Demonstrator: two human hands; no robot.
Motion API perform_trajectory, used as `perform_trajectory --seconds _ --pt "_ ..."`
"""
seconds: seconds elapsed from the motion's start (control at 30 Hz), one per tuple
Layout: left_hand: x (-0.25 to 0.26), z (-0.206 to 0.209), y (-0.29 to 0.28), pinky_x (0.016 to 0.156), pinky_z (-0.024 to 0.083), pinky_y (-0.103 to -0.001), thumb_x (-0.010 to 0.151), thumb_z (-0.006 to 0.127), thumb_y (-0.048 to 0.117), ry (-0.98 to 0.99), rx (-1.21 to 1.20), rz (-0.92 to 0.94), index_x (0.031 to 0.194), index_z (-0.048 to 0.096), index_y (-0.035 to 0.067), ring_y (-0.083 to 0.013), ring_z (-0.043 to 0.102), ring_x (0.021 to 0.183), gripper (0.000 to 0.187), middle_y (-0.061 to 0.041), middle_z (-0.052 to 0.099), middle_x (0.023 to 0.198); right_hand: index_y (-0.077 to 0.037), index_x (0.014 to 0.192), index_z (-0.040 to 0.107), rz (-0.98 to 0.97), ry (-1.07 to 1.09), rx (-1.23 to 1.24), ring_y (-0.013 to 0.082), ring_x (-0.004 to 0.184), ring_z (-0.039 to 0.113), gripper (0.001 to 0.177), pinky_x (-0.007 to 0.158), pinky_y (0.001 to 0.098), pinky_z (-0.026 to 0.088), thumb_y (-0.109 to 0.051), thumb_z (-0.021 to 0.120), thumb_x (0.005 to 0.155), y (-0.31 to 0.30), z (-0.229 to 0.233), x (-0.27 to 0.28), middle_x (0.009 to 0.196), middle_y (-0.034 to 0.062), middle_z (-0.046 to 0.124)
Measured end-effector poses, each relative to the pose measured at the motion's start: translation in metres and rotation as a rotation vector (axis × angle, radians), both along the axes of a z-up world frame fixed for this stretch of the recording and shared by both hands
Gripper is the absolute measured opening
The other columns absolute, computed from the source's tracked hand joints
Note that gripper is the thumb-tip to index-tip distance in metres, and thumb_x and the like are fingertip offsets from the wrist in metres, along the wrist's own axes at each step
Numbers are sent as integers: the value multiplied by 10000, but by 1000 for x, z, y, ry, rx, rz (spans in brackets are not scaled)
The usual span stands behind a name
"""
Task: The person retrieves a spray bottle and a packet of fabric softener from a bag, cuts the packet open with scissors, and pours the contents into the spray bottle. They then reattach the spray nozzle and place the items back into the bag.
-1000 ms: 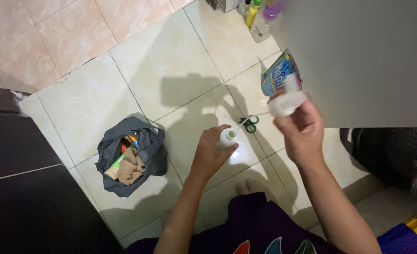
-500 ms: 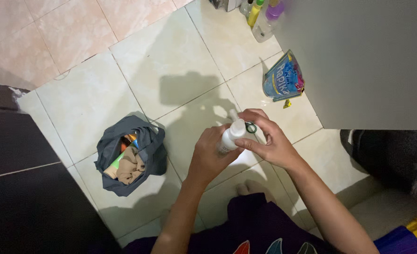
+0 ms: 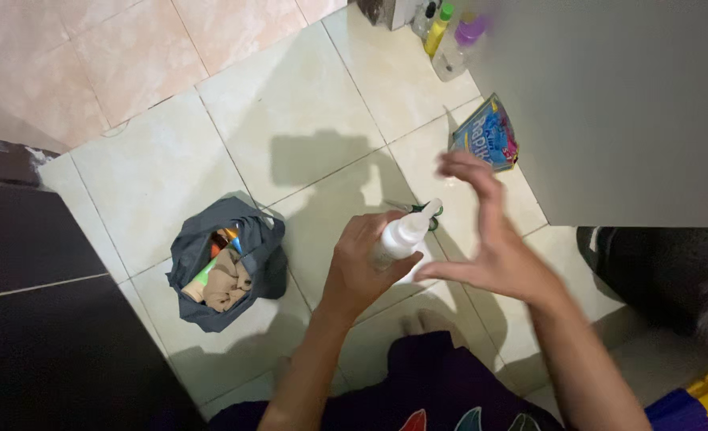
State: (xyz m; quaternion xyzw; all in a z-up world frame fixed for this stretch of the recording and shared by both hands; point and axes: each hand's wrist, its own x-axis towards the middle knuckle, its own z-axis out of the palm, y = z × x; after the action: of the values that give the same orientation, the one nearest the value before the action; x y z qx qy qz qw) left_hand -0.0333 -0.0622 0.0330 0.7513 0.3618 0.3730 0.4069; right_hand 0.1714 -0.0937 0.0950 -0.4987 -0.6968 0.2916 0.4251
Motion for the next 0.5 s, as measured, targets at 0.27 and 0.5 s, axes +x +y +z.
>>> perform_trajectory --seconds 0.27,0.5 --pt "-3 8 1 967 543 -447 825 846 298 20 31 11 1243 654 66 -336 663 1129 515 -140 712 1185 -174 1164 765 159 -525 -67 203 1048 733 317 853 365 618 -265 748 861 11 66 -10 1186 -1 744" --pt "-8 7 -6 990 534 -449 762 809 194 35 8 34 1299 653 93 -329 631 1147 568 -127 708 1205 -45 996 737 -55 -666 -79 284 737 709 395 640 396 579 -415 749 858 8 70 -34 881 109 730"
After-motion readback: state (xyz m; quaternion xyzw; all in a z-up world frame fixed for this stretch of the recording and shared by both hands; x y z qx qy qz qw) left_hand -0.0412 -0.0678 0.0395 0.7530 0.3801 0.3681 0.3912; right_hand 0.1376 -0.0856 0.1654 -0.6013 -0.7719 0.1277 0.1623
